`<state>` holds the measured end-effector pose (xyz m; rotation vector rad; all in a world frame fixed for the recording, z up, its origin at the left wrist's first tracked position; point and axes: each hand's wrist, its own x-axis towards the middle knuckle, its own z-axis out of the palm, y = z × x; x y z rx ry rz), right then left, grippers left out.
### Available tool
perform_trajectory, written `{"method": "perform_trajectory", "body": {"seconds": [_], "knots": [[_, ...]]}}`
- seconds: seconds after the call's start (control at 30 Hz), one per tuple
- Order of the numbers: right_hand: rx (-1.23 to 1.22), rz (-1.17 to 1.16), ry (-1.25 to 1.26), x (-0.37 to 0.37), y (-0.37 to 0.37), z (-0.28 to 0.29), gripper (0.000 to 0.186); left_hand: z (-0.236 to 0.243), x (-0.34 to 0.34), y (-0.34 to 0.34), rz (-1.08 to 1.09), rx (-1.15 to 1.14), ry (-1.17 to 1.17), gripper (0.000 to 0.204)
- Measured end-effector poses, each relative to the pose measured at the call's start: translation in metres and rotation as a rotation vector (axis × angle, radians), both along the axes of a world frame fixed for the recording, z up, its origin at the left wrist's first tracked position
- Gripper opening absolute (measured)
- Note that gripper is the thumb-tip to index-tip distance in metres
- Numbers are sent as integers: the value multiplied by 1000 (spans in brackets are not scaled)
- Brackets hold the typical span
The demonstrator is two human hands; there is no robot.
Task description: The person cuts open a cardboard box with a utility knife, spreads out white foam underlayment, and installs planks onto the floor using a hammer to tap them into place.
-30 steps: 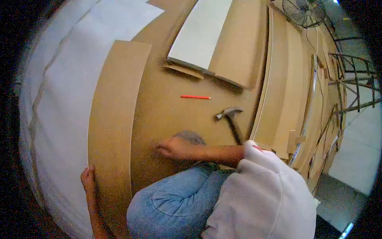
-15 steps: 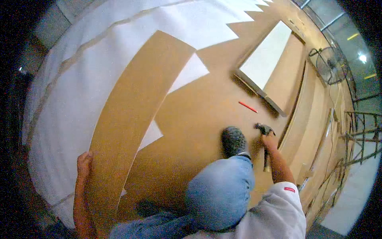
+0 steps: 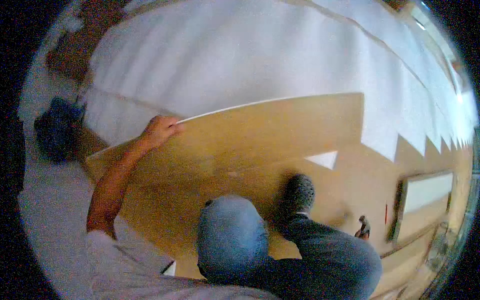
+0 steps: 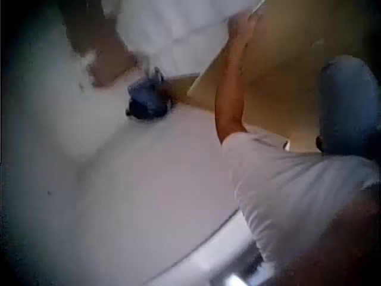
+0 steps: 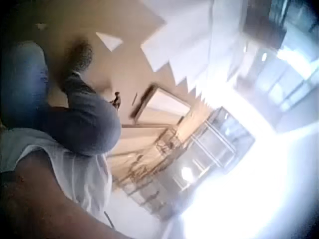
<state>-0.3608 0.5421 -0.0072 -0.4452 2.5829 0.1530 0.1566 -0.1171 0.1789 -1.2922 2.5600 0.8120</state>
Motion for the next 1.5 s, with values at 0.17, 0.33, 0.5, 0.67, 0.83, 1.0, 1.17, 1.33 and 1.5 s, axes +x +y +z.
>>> {"method": "perform_trajectory", "body": {"seconds": [0.17, 0.33, 0.5, 0.67, 0.83, 1.0, 1.17, 1.33, 1.5], "knots": [[-253, 63, -135, 22, -105, 2, 46, 4, -9, 4, -16, -199, -11, 44], [-327, 157, -411, 53, -181, 0, 40, 20, 28, 70, 21, -225, -170, 44], [-370, 148, -587, 39, -207, 7, 34, -10, 33, 101, -4, -177, -204, 50], [-417, 121, -737, 41, -223, 20, 29, 37, 22, 114, 69, -139, -234, 51], [-487, 53, -903, 55, -172, 41, 25, 37, 64, 161, -14, -319, -123, 57], [-715, 579, -605, 10, -218, 103, 27, 61, 22, 150, 6, -134, -313, 54], [-1153, 1198, 122, 84, -337, 182, 50, 59, 17, 138, -151, -260, -157, 52], [-827, 1335, -294, 176, -388, 157, 58, 55, 87, 131, -151, -210, -181, 58], [-638, 1525, -470, 325, -397, 165, 8, 25, 244, 116, -156, -124, -181, 42]]}}
